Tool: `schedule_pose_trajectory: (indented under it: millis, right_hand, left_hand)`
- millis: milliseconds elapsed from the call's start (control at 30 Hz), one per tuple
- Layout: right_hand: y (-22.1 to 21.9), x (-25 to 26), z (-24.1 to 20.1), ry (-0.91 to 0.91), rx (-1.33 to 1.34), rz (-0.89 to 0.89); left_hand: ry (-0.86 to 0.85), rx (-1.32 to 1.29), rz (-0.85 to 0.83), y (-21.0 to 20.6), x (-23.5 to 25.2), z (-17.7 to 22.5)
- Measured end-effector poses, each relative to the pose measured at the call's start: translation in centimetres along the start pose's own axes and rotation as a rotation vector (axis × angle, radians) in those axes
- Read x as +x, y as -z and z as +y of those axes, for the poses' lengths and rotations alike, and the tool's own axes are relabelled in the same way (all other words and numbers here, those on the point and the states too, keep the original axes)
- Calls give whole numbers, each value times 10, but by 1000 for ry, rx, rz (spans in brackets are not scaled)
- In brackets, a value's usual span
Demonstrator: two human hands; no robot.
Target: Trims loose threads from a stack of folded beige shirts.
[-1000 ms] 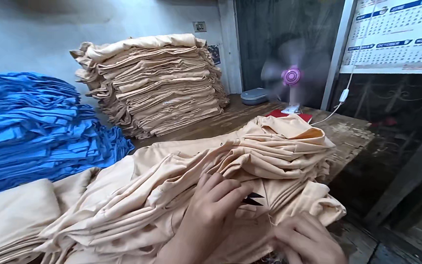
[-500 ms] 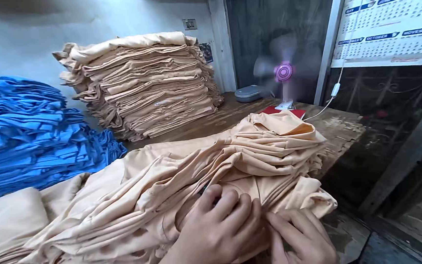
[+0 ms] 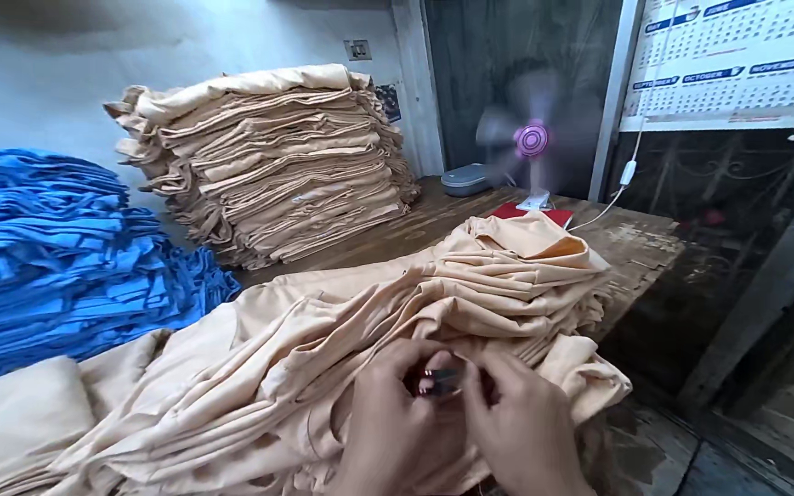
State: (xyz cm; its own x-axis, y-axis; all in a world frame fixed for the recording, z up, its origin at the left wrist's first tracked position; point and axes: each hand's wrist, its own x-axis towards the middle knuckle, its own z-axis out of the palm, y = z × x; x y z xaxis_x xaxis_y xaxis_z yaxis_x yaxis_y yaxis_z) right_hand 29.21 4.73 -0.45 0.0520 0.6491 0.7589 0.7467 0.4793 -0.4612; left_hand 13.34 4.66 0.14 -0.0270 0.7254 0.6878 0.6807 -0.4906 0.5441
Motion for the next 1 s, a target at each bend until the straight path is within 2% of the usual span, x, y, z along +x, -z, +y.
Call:
schedule_pose_trajectory:
  millis: [133, 200, 333, 433, 500, 633, 733, 833, 1000]
  right_hand:
    - [12, 5, 13, -352, 905, -34]
    - [13, 1, 15, -370, 1012, -36]
    - [15, -8, 19, -252, 988, -63]
    - [23, -12, 26, -193, 999, -123]
    - [27, -15, 33, -125, 949, -132]
    - [18, -21, 41, 165, 641, -113]
    - [-1, -24, 36, 318, 449, 52]
    - [-4, -31, 36, 334, 453, 225]
    - [23, -44, 37, 317, 528, 227]
  left_hand:
    - [28, 13, -42, -2, -23, 11]
    - [63, 18, -54, -6, -27, 18]
    - [-25, -25, -35, -20, -22, 19]
    - [-190, 17, 177, -26, -29, 18]
    - [-235, 100, 228, -17, -42, 26]
    - [-200, 160, 145, 0, -63, 43]
    - [-132, 76, 84, 2, -60, 46]
    - [-89, 31, 49, 13, -49, 38]
    - [-111, 94, 90, 23, -40, 18]
